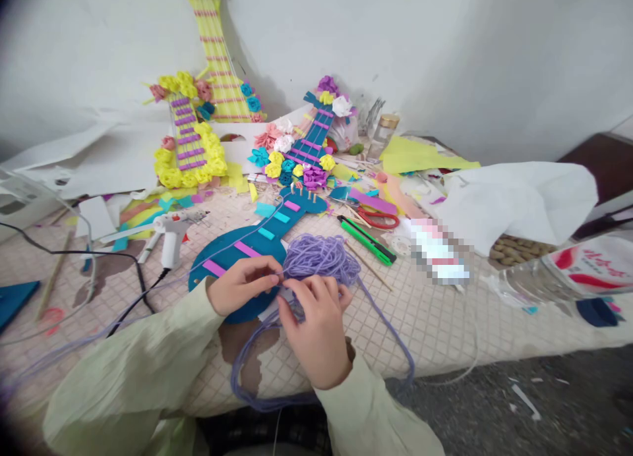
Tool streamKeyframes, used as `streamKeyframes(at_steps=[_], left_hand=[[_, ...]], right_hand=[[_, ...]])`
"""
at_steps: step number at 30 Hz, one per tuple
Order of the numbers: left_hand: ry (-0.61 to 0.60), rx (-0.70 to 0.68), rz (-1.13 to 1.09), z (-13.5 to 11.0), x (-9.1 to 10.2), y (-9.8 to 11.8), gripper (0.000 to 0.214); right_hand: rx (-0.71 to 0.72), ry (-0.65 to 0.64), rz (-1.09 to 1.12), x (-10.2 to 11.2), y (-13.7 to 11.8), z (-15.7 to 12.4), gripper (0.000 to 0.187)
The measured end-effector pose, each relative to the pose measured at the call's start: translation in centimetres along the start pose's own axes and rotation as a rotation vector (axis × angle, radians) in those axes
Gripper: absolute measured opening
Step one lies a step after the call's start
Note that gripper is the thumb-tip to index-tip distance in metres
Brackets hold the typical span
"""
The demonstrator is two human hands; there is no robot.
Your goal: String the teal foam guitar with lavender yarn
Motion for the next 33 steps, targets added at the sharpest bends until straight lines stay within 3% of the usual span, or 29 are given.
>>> streamKeyframes(at_steps=[6, 11, 14, 17, 21, 27, 29, 33], left_hand=[[-0.044, 0.059, -0.249, 0.1, -0.1, 0.0, 0.021], [-0.015, 0.096, -0.413, 0.2, 0.4, -0.7, 0.021], [-0.04, 0.087, -0.452, 0.3, 0.5, -0.6, 0.023], [-0.087, 0.071, -0.485, 0.2, 0.2, -0.2, 0.023], [-0.098, 0.063, -0.44, 0.2, 0.0, -0.1, 0.02], [-0.059, 0.092, -0.485, 0.3, 0.4, -0.4, 0.019], [-0.058, 0.056, -0.479, 0.3, 0.4, -0.3, 0.02], [-0.054, -0.007, -0.345, 0.1, 0.2, 0.4, 0.024]], right_hand=[[0.008, -0.005, -0.098, -1.2, 0.1, 0.3, 0.005], [0.031, -0.052, -0.112, -1.3, 0.3, -0.1, 0.013], [0.025, -0.013, -0.081, -0.7, 0.0, -0.2, 0.008], [0.038, 0.012, -0.094, -0.6, -0.4, 0.0, 0.02], [0.054, -0.008, -0.102, -1.2, -0.3, 0.2, 0.008], [0.107, -0.059, -0.079, -0.8, 0.3, -0.6, 0.01], [0.129, -0.01, -0.026, 0.0, 0.4, -0.7, 0.008], [0.111, 0.214, 0.066, 2.1, 0.9, -0.1, 0.011]])
Point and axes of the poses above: each hand's wrist, its own z-axis towards the middle knuckle, its own x-axis out of the back of the hand, y = z × x, the point moved 3 cm from there along z, towards the middle knuckle, and after that the axes turned 9 degrees about -y, right-handed, at the moved point
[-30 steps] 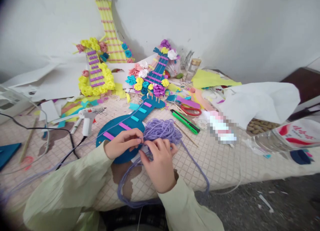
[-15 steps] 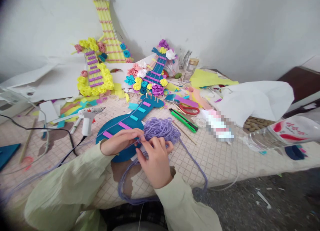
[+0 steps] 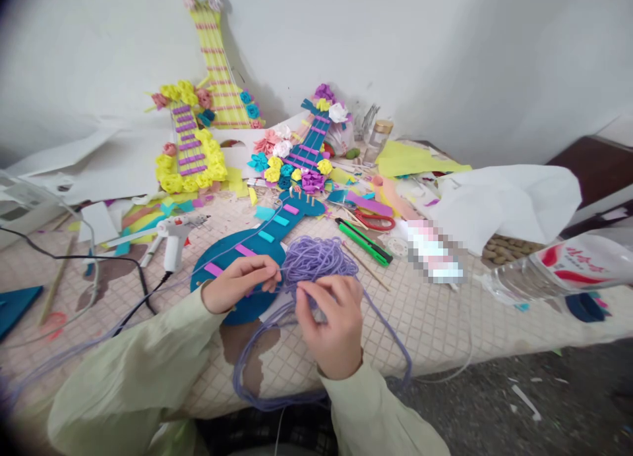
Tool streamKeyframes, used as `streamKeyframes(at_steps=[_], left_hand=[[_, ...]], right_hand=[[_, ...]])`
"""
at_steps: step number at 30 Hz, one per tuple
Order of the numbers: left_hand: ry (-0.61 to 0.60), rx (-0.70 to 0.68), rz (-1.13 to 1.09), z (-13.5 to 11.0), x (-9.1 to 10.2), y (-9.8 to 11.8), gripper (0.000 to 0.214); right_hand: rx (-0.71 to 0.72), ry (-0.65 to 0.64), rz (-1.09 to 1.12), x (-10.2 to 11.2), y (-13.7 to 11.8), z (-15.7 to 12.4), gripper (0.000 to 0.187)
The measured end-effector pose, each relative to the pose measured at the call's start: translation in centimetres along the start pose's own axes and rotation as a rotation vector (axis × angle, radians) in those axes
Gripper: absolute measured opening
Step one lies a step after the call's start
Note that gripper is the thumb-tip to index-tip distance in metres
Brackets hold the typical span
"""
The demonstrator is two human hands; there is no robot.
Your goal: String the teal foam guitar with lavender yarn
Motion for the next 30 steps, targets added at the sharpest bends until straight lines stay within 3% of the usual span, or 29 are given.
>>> streamKeyframes(at_steps=[3, 8, 12, 14, 17, 20, 22, 26, 28, 30], left_hand=[[0.007, -0.039, 0.117, -0.3, -0.4, 0.6, 0.026], [0.057, -0.144, 0.267, -0.8, -0.8, 1.7, 0.026], [0.104, -0.221, 0.214, -1.1, -0.8, 2.1, 0.026], [0.13, -0.296, 0.149, -1.3, -0.6, 2.2, 0.027], [0.152, -0.434, 0.049, -1.7, -0.2, 2.1, 0.026], [0.159, -0.445, 0.027, -1.7, 0.1, 1.9, 0.025], [0.146, -0.337, 0.072, -1.3, 0.1, 1.6, 0.026], [0.123, -0.096, 0.144, -0.1, 0.4, 0.2, 0.028], [0.126, -0.038, 0.166, 0.2, 0.6, -0.5, 0.027], [0.115, 0.011, 0.201, 0.4, 0.7, -1.0, 0.027]], right_hand=[[-0.049, 0.03, -0.052, -0.2, 1.0, 1.1, 0.022], [-0.162, -0.093, -0.036, -2.6, 3.1, 1.8, 0.063], [-0.228, -0.14, 0.049, -2.9, 4.2, 2.1, 0.07], [-0.183, -0.111, 0.017, -2.0, 4.4, 2.8, 0.066], [0.008, 0.074, -0.113, 0.5, 4.9, 4.5, 0.056], [0.149, 0.219, -0.25, 2.4, 6.3, 6.4, 0.051], [0.15, 0.068, -0.331, 2.4, 7.5, 7.6, 0.049], [0.054, -0.4, -0.353, 1.1, 9.3, 8.2, 0.065], [0.083, -0.453, -0.262, 0.9, 8.9, 7.7, 0.063], [0.14, -0.438, -0.185, 0.7, 8.0, 7.2, 0.048]])
Point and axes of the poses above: each hand's wrist, its own z-axis towards the middle knuckle, its own x-axis out of the back of the hand, y = z × x, the point moved 3 cm from there along z, towards the middle knuckle, and after that the axes turned 9 degrees about -y, right-handed, at the moved point
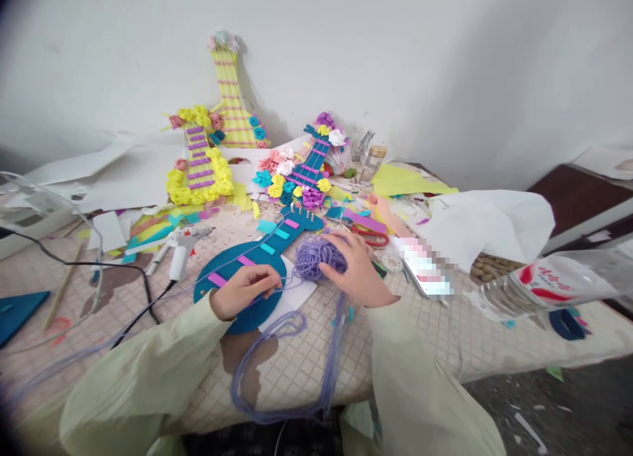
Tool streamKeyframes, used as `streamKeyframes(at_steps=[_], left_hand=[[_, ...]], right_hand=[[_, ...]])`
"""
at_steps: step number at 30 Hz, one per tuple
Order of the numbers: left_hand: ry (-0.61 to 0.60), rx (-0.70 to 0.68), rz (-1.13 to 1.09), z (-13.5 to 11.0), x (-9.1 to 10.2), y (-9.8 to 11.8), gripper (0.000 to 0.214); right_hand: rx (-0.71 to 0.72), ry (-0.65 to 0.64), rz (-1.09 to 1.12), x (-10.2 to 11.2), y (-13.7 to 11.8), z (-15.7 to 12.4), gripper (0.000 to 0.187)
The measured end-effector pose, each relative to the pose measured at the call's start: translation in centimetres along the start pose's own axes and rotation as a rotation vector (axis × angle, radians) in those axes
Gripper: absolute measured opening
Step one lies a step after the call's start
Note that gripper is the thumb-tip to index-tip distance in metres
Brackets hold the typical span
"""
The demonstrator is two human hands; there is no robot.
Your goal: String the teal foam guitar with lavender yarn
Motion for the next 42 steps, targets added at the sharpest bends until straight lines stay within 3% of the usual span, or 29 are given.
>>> streamKeyframes(at_steps=[5, 10, 13, 16, 20, 23, 26, 29, 33, 37, 42], left_hand=[[-0.137, -0.011, 0.231, -0.5, -0.5, 0.6, 0.022], [-0.291, -0.276, 0.585, -1.2, -1.6, 1.7, 0.021], [-0.337, -0.386, 0.744, -1.5, -2.1, 1.6, 0.018], [-0.386, -0.408, 0.792, -1.5, -2.4, 1.2, 0.017], [-0.412, -0.421, 0.862, -1.5, -2.5, 1.0, 0.015], [-0.399, -0.42, 0.951, -1.5, -2.6, 1.1, 0.016], [-0.357, -0.419, 1.027, -1.5, -2.7, 1.4, 0.023], [-0.313, -0.406, 1.098, -1.7, -2.9, 2.1, 0.029], [-0.227, -0.299, 1.153, -1.9, -2.8, 3.3, 0.028], [-0.149, -0.151, 1.104, -1.4, -2.9, 4.1, 0.023], [0.051, -0.135, 0.999, 0.9, -3.3, 3.5, 0.026]], right_hand=[[0.025, -0.048, -0.046, -1.8, -1.5, 0.3, 0.035], [-0.07, 0.058, 0.127, -2.6, -0.7, 1.1, 0.012], [-0.088, 0.202, 0.281, -2.0, 0.0, 1.4, 0.01], [-0.179, 0.304, 0.453, -1.5, 0.9, 1.7, 0.011], [-0.245, 0.265, 0.627, -0.8, 1.5, 1.9, 0.022], [-0.161, 0.274, 0.509, 0.3, 0.5, 1.0, 0.035], [-0.068, 0.284, 0.359, 0.9, -1.0, -0.6, 0.018], [-0.012, 0.122, 0.206, -0.5, -2.0, -1.8, 0.011], [-0.061, -0.031, 0.025, -3.0, -1.3, -1.9, 0.028], [-0.065, -0.069, -0.012, -3.9, -0.5, -0.9, 0.015], [0.013, -0.07, 0.076, -2.8, -1.0, 0.7, 0.013]])
Point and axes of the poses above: each hand's wrist, its own z-axis towards the middle knuckle, its own x-axis out of the back of the hand, y = z × x, the point moved 3 cm from there along z, towards the middle knuckle, and after that the axes turned 9 degrees about -y, right-handed, at the moved point
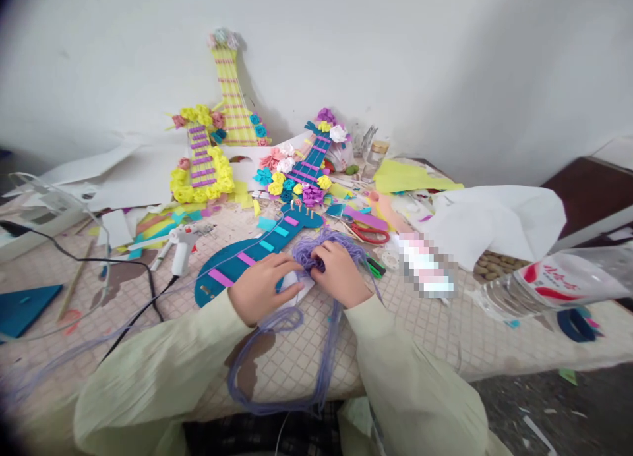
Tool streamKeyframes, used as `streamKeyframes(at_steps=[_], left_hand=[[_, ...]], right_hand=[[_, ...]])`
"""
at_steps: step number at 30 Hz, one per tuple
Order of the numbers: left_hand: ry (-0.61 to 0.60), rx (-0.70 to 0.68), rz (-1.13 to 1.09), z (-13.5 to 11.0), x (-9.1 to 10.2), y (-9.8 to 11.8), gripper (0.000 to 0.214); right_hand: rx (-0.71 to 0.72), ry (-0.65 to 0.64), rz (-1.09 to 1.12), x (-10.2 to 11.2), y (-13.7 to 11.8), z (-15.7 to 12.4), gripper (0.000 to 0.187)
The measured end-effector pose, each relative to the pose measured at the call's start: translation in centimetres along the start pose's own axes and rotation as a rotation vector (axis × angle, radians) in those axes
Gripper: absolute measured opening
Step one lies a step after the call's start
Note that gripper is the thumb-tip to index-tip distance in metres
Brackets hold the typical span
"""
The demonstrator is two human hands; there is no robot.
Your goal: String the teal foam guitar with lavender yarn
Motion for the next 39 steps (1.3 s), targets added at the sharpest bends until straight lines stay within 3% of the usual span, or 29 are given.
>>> streamKeyframes(at_steps=[6, 14, 21, 27, 34, 39], left_hand=[[0.155, 0.217, -0.17, 1.8, -1.1, -2.3, 0.02], [0.311, 0.2, -0.228, 1.3, -0.7, -3.2, 0.015], [0.394, 0.146, -0.587, 0.5, -0.2, -3.3, 0.018], [0.467, 0.124, -0.948, -0.2, 0.7, -3.4, 0.02], [0.735, -0.091, -1.321, -0.9, 3.0, -4.4, 0.02], [0.7, -0.12, -1.498, -1.8, 4.9, -3.7, 0.02]], right_hand=[[0.123, 0.06, 0.071, 1.5, -0.8, 1.7, 0.013], [0.252, 0.146, 0.131, 1.4, -0.8, 3.4, 0.015], [0.166, 0.16, 0.123, 0.0, 0.7, 3.0, 0.017], [0.115, 0.218, 0.042, 0.1, 1.7, 2.6, 0.022], [-0.05, 0.305, -0.073, 1.2, 3.8, 2.4, 0.021], [-0.136, 0.4, -0.086, 1.7, 5.5, 2.2, 0.019]])
Point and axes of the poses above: each hand's wrist, its own z-axis towards the middle knuckle, its own x-axis out of the back of the hand, y = z × x, the point moved 3 cm from there along z, towards the middle knuckle, and after that the axes turned 9 degrees about -y, right-handed, at the moved point
